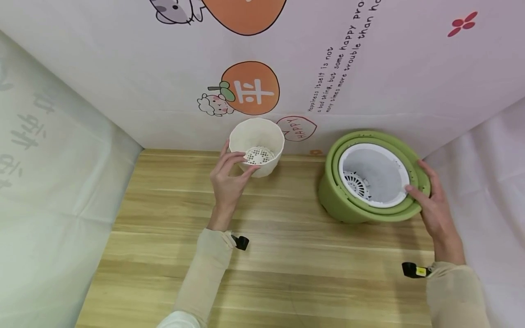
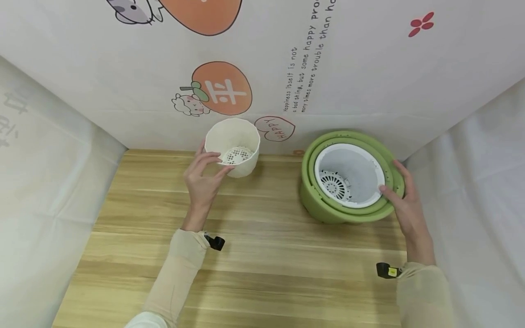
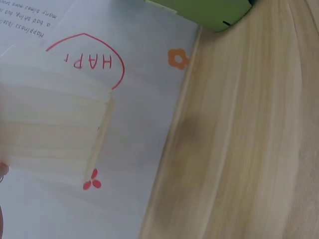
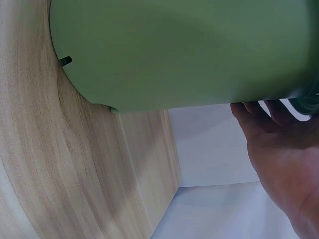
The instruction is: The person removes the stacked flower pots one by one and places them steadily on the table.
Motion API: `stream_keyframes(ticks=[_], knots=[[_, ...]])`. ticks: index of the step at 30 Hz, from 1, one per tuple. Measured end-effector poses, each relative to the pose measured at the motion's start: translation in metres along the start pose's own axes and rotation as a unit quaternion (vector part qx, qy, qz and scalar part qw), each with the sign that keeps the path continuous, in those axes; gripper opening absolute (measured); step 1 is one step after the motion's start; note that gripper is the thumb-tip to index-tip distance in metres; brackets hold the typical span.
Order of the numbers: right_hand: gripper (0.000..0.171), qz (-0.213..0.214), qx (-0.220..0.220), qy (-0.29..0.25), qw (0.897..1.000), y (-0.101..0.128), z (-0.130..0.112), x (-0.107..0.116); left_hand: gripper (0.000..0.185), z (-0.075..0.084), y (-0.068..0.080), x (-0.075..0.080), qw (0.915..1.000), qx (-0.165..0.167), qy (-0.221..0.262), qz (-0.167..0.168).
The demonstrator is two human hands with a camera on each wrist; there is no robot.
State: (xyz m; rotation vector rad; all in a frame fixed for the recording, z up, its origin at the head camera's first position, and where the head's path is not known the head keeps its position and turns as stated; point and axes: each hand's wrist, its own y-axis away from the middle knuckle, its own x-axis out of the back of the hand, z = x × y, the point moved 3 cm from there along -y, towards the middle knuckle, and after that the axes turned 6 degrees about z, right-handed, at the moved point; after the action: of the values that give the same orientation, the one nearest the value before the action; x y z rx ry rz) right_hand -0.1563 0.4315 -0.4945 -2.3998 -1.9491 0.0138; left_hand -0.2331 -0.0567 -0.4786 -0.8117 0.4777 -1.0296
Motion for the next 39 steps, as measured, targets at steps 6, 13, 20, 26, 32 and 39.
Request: stream_keyframes(ticks=[6, 13, 20, 26, 32, 39], knots=[[0.068, -0.005, 0.008, -0.018, 1.000, 0.002, -0.003, 0.002, 0.034, -0.004, 0.004, 0.006, 0.9998, -0.005, -0.021, 0.004], [0.068, -0.012, 0.015, -0.034, 0.999, 0.003, -0.002, 0.001, 0.036, -0.014, 0.009, 0.019, 0.9990, 0.006, -0.039, 0.022], [0.067, -0.009, 0.018, -0.038, 0.999, 0.003, 0.000, 0.000, 0.037, -0.005, 0.001, 0.029, 0.9979, 0.002, -0.053, 0.037], [0.068, -0.008, 0.013, -0.035, 0.999, 0.002, 0.001, 0.000, 0.036, -0.002, -0.003, 0.037, 0.9969, 0.015, -0.063, 0.045], [0.068, -0.010, 0.009, -0.040, 0.999, 0.001, 0.002, -0.001, 0.036, -0.004, -0.005, 0.045, 0.9964, 0.011, -0.065, 0.053], [0.068, -0.017, 0.013, -0.066, 0.998, 0.000, 0.000, -0.005, 0.035, -0.016, -0.003, 0.059, 0.9946, 0.030, -0.081, 0.057]])
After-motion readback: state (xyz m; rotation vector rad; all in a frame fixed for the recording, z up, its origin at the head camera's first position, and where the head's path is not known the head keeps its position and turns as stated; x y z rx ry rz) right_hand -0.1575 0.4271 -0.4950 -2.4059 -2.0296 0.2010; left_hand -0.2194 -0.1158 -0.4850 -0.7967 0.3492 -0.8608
